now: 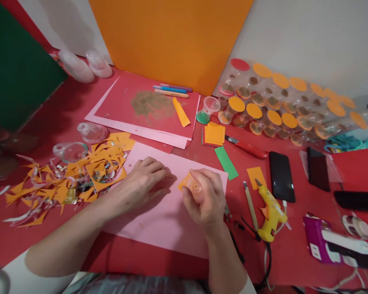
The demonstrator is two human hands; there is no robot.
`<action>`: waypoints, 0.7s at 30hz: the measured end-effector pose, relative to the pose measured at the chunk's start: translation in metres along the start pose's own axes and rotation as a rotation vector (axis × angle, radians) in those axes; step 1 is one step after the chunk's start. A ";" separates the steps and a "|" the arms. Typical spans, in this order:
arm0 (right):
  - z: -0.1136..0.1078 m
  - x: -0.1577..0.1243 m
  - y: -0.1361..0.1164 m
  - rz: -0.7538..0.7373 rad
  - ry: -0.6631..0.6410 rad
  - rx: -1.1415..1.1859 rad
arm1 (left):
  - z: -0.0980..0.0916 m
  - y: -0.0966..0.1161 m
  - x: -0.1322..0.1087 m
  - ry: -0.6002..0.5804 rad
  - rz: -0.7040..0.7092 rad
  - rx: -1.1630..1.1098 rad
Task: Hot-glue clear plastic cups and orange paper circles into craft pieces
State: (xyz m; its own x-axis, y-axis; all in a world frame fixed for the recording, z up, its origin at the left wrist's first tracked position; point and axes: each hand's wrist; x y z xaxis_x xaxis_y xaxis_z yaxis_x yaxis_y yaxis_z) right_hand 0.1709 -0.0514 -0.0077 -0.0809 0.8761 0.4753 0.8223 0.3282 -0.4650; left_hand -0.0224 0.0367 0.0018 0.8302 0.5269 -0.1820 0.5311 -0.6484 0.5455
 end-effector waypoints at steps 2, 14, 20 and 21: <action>0.001 0.001 0.000 -0.007 -0.025 -0.005 | 0.007 0.001 0.004 0.035 -0.036 0.071; 0.001 -0.003 0.001 0.213 0.300 0.288 | -0.011 -0.023 -0.008 0.173 -0.183 0.423; 0.000 0.009 0.001 0.658 0.591 0.499 | 0.001 -0.011 0.000 0.166 0.076 0.407; -0.001 0.011 0.001 0.686 0.578 0.507 | 0.005 -0.006 0.002 0.147 0.144 0.397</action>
Point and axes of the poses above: each hand's wrist, its own x-axis towards the middle knuckle, its own z-axis out of the palm, y = z × x, and after that the axes turned 13 degrees about -y, right-handed
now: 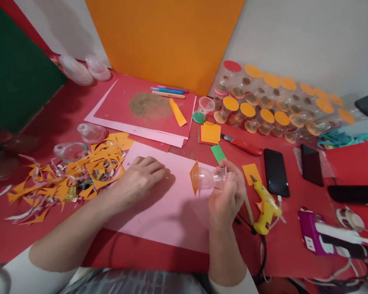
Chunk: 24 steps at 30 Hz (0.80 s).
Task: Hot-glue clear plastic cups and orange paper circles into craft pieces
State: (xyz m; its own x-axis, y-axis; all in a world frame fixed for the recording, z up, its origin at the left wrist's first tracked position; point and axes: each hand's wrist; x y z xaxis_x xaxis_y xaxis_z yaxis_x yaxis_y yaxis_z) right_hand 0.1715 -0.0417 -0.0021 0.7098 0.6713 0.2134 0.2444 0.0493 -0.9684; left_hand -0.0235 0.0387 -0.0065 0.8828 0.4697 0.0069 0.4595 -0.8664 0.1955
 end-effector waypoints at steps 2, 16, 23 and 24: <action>0.000 0.001 -0.002 0.043 -0.001 0.014 | 0.005 0.012 0.003 0.000 0.117 -0.013; -0.006 -0.002 0.017 -0.273 -0.283 -0.177 | -0.032 0.020 -0.028 -0.318 -0.162 0.265; -0.001 -0.007 0.012 -0.490 -0.384 -0.366 | -0.016 0.049 -0.019 -0.324 0.011 0.189; -0.001 -0.008 0.012 -0.518 -0.391 -0.394 | -0.011 0.052 -0.018 -0.314 0.033 0.182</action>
Point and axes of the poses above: each hand's wrist, its own x-axis towards the middle knuckle, its own z-axis out of the palm, y = z × x, and after that the axes turned 13 degrees about -y, right-handed
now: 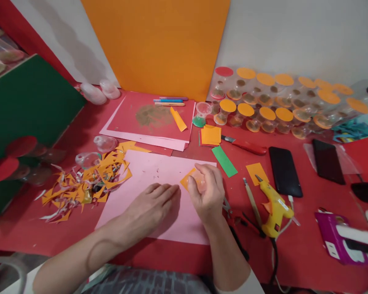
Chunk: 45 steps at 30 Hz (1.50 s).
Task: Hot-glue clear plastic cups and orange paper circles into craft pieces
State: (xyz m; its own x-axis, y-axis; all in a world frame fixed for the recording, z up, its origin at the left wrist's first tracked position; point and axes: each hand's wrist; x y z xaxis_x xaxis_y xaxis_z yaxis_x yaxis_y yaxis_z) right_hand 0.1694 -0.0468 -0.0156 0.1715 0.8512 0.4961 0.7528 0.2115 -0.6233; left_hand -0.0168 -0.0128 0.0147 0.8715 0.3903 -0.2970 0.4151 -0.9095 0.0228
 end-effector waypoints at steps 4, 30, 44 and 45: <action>0.002 0.000 0.000 -0.048 -0.039 -0.072 | 0.009 -0.010 -0.012 0.013 -0.105 0.047; 0.004 0.006 0.023 0.741 0.521 1.009 | 0.000 0.023 0.033 0.052 0.005 -0.095; 0.002 0.006 0.011 0.823 0.497 1.056 | 0.020 -0.028 -0.030 0.067 -0.491 -0.056; 0.002 0.006 0.011 0.829 0.498 1.059 | 0.020 -0.028 -0.034 0.076 -0.499 -0.043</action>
Point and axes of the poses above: each hand's wrist, its own x-axis towards the middle knuckle, its own z-axis out of the palm, y = z × x, and after that the axes turned 13 degrees about -y, right-handed
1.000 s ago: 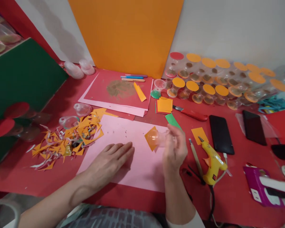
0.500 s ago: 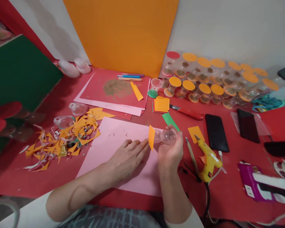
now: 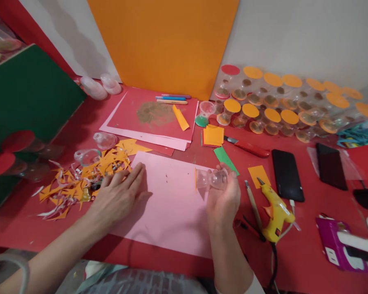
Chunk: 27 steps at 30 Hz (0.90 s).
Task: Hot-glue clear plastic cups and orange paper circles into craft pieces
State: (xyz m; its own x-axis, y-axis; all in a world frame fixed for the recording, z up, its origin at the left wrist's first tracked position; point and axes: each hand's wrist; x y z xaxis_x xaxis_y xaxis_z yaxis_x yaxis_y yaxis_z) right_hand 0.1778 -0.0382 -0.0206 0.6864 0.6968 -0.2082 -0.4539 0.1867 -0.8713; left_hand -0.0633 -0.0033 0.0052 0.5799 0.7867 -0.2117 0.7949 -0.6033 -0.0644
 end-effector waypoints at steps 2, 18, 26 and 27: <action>-0.002 0.001 0.000 -0.008 -0.014 -0.007 | 0.000 0.007 -0.003 0.006 0.045 0.000; -0.001 0.001 0.001 -0.040 -0.037 0.003 | 0.002 0.039 0.027 -0.050 0.191 -0.047; 0.002 -0.001 -0.002 0.019 0.002 0.049 | 0.000 0.025 0.009 0.017 0.055 -0.062; 0.002 0.000 -0.002 0.016 0.008 0.051 | 0.000 0.035 0.014 0.023 0.132 -0.070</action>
State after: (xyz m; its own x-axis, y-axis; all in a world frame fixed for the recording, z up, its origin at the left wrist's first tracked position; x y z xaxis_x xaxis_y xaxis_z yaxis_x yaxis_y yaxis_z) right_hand 0.1774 -0.0374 -0.0177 0.6833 0.6944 -0.2256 -0.4931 0.2110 -0.8440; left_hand -0.0277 -0.0137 -0.0002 0.6835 0.7044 -0.1915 0.7215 -0.6917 0.0310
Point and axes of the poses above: each hand's wrist, its own x-axis towards the middle knuckle, its own z-axis out of the palm, y = z × x, and after that the axes turned 13 degrees about -y, right-handed
